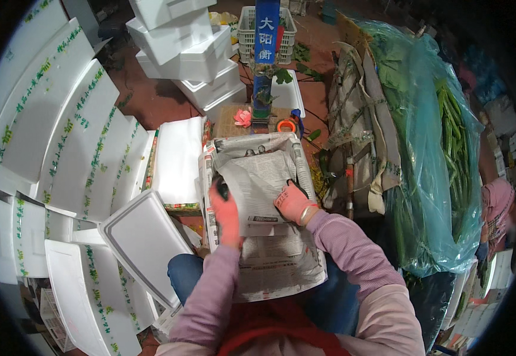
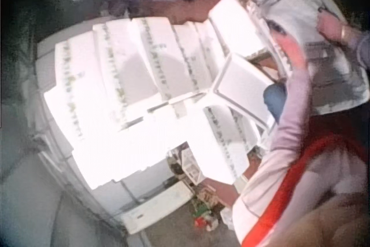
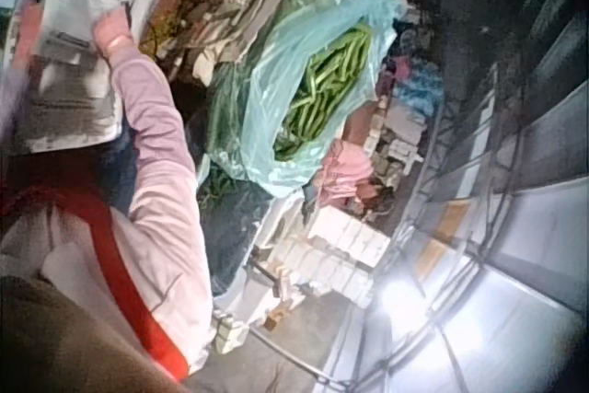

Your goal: The person lines a white styrofoam box with newspaper, places cucumbers inside, and seals the box with tape. The person repeats this process for multiple boxes, arranging cucumbers neatly before closing each container.

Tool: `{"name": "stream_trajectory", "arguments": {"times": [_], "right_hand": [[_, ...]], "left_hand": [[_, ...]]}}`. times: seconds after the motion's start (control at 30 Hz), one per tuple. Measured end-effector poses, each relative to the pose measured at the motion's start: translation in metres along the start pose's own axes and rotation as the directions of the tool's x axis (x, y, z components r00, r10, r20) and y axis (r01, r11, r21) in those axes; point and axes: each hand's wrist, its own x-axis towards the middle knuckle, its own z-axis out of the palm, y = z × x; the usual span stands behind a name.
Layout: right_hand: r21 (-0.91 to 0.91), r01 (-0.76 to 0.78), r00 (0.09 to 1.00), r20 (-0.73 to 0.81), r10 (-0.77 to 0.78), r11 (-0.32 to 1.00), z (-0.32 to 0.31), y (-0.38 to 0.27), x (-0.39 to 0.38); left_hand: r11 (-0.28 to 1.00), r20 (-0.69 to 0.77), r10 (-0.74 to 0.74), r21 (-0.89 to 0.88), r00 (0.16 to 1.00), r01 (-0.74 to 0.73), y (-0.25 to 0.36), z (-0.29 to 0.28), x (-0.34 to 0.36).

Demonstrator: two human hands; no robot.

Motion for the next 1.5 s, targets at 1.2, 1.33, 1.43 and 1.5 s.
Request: {"name": "stream_trajectory", "arguments": {"times": [1.2, 1.33, 1.43, 1.5], "right_hand": [[0.201, -0.314, 0.717, -0.590, 0.371, 0.928, 0.030, -0.020, 0.047], [0.249, -0.307, 0.709, -0.584, 0.395, 0.919, 0.041, -0.025, 0.052], [0.278, -0.312, 0.732, -0.540, 0.416, 0.909, 0.035, -0.028, 0.048], [0.280, -0.352, 0.841, -0.325, 0.433, 0.893, 0.020, -0.025, 0.043]], "left_hand": [[0.801, 0.560, 0.222, 0.362, 0.798, -0.477, -0.101, -0.026, 0.035], [0.975, 0.314, 0.210, -0.131, 0.926, -0.177, -0.053, -0.004, 0.015], [0.190, 0.551, 0.483, 0.693, 0.680, -0.696, -0.027, 0.024, 0.039], [-0.044, 0.609, 0.184, 0.789, 0.771, -0.613, -0.028, 0.034, 0.054]]}}
